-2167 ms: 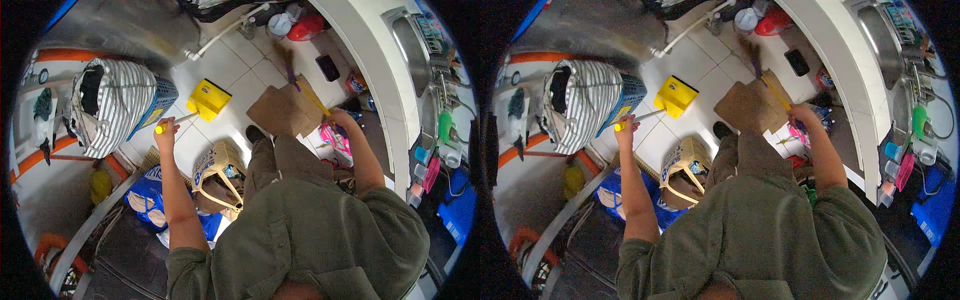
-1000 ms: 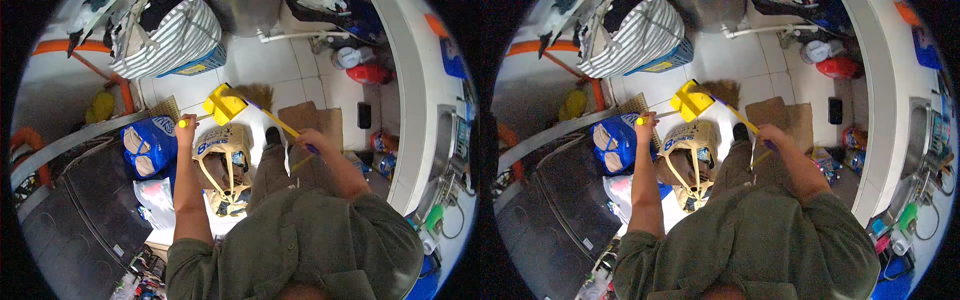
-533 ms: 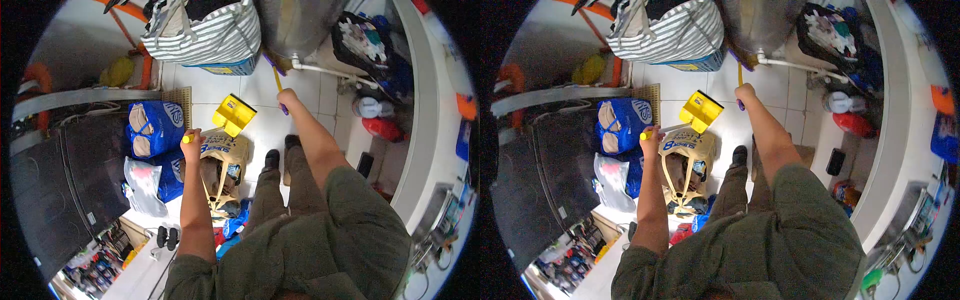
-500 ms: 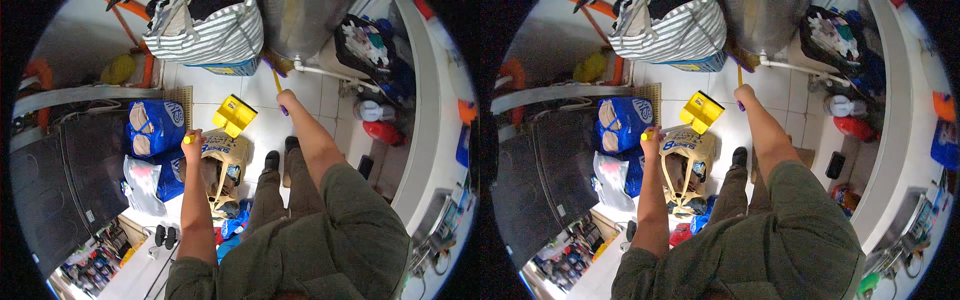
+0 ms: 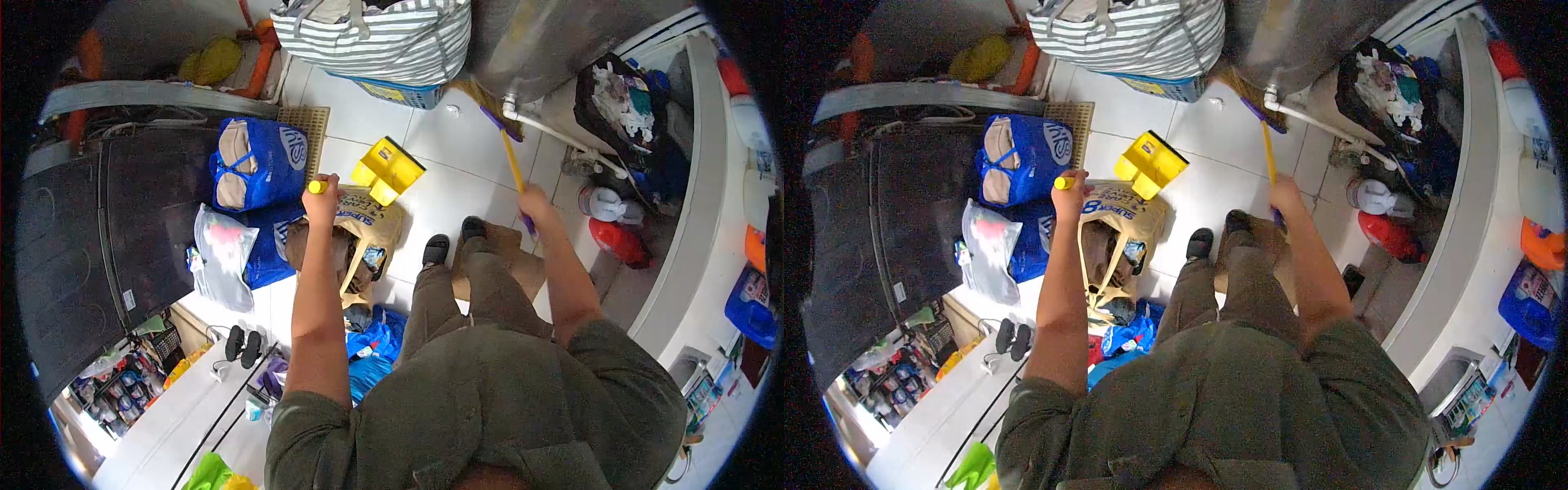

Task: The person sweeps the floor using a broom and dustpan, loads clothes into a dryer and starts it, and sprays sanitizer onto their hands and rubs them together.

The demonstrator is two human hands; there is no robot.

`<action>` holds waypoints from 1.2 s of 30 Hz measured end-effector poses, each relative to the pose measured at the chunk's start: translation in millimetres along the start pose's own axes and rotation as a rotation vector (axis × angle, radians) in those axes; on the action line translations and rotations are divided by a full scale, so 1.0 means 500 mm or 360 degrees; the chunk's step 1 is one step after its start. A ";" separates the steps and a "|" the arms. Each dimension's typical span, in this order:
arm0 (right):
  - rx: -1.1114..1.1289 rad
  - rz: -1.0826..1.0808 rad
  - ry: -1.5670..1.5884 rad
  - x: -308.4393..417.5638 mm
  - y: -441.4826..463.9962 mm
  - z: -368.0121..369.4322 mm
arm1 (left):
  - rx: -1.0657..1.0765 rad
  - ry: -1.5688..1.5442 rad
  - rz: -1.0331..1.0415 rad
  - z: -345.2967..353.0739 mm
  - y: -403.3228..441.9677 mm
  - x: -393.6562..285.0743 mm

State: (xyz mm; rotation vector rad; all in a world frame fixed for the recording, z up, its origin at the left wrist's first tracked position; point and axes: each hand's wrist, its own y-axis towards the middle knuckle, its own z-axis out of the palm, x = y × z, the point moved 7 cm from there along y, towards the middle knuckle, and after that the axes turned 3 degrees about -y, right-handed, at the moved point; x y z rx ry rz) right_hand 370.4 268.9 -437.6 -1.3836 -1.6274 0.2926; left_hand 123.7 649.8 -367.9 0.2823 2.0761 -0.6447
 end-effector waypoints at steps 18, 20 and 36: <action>0.0223 0.0048 0.0196 -0.065 -0.365 -0.017 | 0.0136 0.0060 0.0201 -0.050 0.058 0.027; 0.0136 0.0432 0.0333 -0.101 -0.381 -0.019 | 0.0157 -0.0004 0.0158 -0.087 0.084 0.022; 0.0258 -0.0479 -0.0345 0.159 -0.103 0.549 | 0.0147 0.0232 0.0153 -0.201 0.226 0.043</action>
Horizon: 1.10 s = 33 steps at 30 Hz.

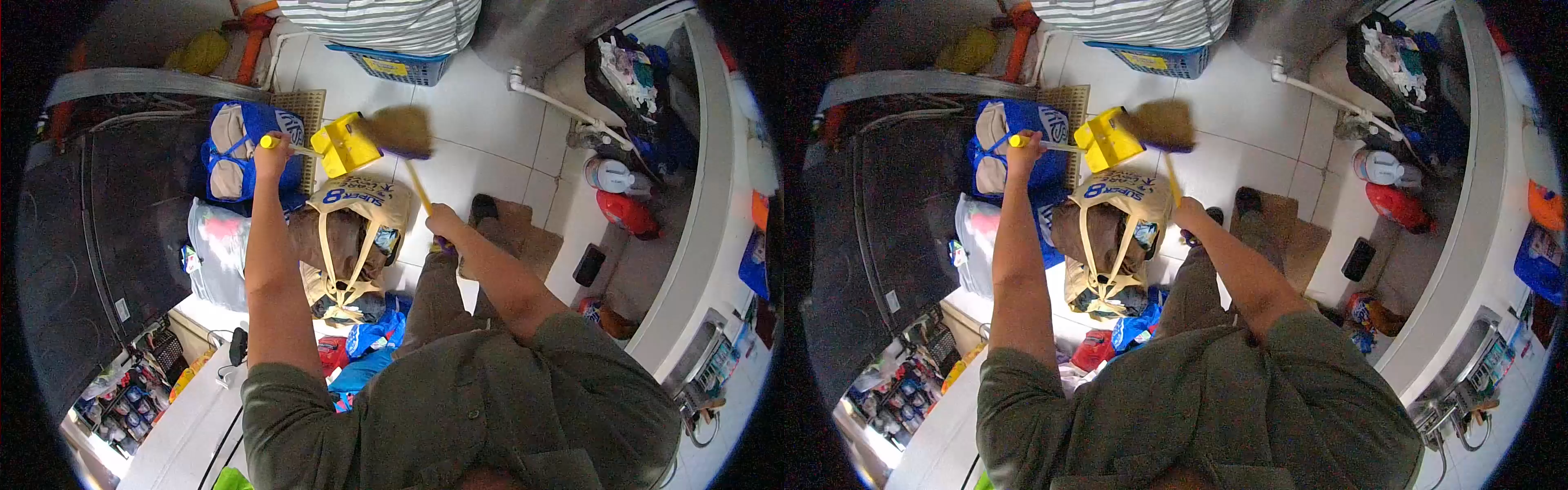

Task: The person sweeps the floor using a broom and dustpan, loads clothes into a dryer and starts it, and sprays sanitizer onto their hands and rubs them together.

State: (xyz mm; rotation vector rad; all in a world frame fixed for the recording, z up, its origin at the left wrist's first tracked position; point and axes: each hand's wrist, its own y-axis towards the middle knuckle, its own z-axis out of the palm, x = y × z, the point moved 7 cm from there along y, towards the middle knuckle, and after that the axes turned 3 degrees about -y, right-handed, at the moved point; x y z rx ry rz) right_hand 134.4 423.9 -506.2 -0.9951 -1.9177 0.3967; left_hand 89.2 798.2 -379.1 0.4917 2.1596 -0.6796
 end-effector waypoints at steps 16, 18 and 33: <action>-0.0048 0.0944 0.1239 -0.320 -0.334 -0.178 | 0.0319 -0.0066 -0.0005 -0.074 0.013 0.006; 0.0065 0.0890 0.2019 -0.288 -0.235 -0.102 | 0.0407 0.0014 0.0068 -0.036 0.019 0.036; 0.0469 0.0451 0.1551 -0.068 -0.444 -0.246 | 0.0289 -0.0084 0.0078 -0.033 -0.057 -0.055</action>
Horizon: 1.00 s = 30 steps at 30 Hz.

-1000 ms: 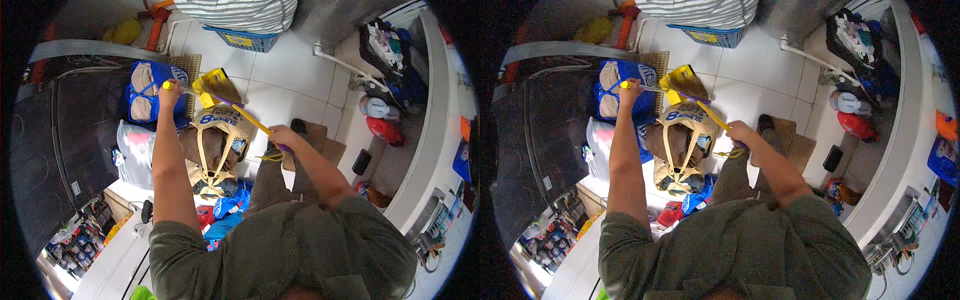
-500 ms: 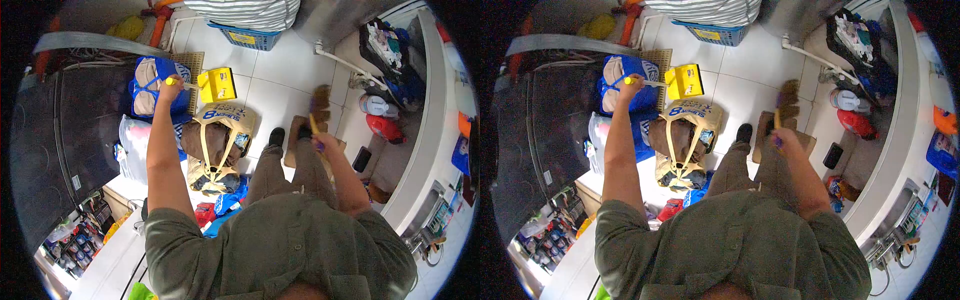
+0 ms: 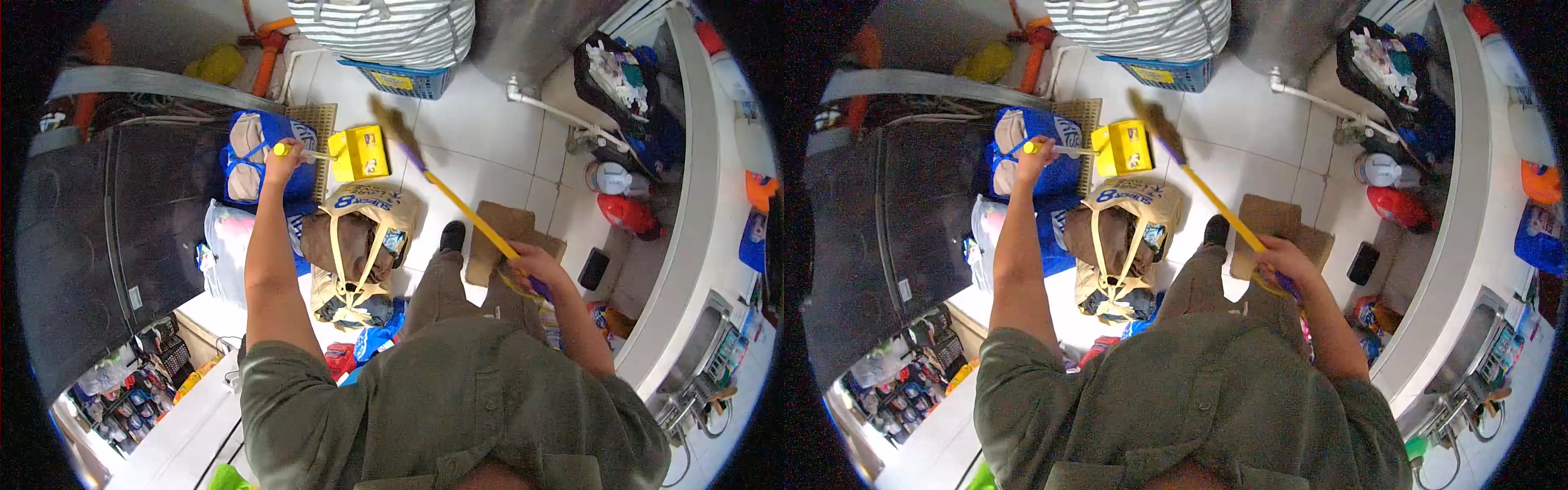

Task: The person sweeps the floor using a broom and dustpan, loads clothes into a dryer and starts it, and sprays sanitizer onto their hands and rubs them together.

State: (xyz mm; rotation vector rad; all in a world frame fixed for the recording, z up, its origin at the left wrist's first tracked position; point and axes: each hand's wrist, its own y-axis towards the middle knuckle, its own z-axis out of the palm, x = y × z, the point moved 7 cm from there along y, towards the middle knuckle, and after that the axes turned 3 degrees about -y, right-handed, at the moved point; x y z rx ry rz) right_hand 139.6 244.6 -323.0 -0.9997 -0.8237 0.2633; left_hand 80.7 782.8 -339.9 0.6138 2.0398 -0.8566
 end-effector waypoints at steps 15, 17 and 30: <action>-0.0630 0.0012 0.0738 -0.367 -0.223 -0.336 | -0.0016 -0.0558 0.0610 0.035 -0.355 -0.578; -0.0689 0.0020 0.0757 -0.393 -0.248 -0.349 | -0.0067 -0.0702 0.0605 0.051 -0.375 -0.628; -0.0673 -0.0157 0.1092 -0.451 -0.349 -0.331 | -0.0231 -0.2005 -0.0157 0.332 -0.182 -0.383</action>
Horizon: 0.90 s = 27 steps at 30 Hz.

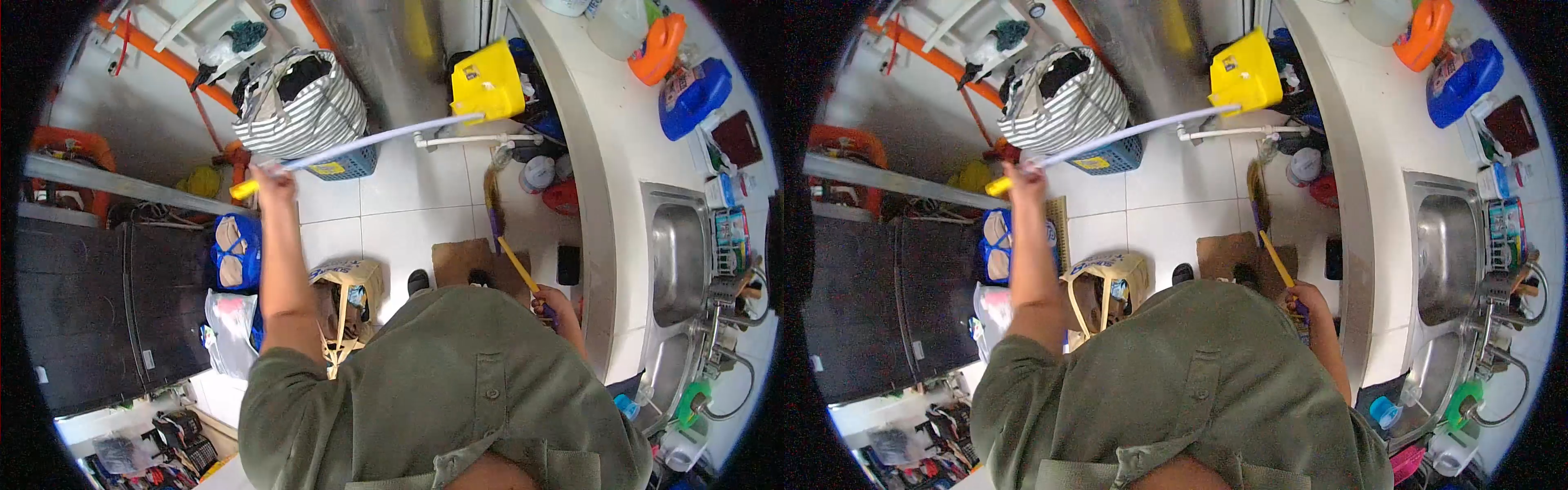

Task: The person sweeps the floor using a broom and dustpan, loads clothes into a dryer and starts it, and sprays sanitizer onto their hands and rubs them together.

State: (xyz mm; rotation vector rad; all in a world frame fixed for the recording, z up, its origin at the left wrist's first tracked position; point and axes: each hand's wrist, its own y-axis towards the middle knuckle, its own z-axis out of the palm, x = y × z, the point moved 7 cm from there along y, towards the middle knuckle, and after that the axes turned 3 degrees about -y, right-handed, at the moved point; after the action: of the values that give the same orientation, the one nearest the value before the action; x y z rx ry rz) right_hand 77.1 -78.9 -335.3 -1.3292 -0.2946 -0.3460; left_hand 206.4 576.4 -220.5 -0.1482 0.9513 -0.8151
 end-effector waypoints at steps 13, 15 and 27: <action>-0.0052 -0.0170 -0.0427 -0.027 -0.018 -0.034 | -0.0663 -0.0521 -0.0975 -0.127 -0.183 0.634; -0.0073 -0.0158 -0.0437 -0.024 -0.040 -0.032 | -0.0698 -0.0531 -0.0860 -0.114 -0.181 0.617; -0.0074 -0.0099 -0.0413 -0.009 -0.025 -0.028 | -0.0617 -0.0949 -0.0988 -0.079 -0.238 0.583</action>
State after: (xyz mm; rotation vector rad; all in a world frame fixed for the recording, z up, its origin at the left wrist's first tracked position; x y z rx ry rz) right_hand 68.1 -94.6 -328.8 -1.4140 -0.5493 -0.2330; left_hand 201.3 304.9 -384.3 -1.0058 0.4741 -1.0564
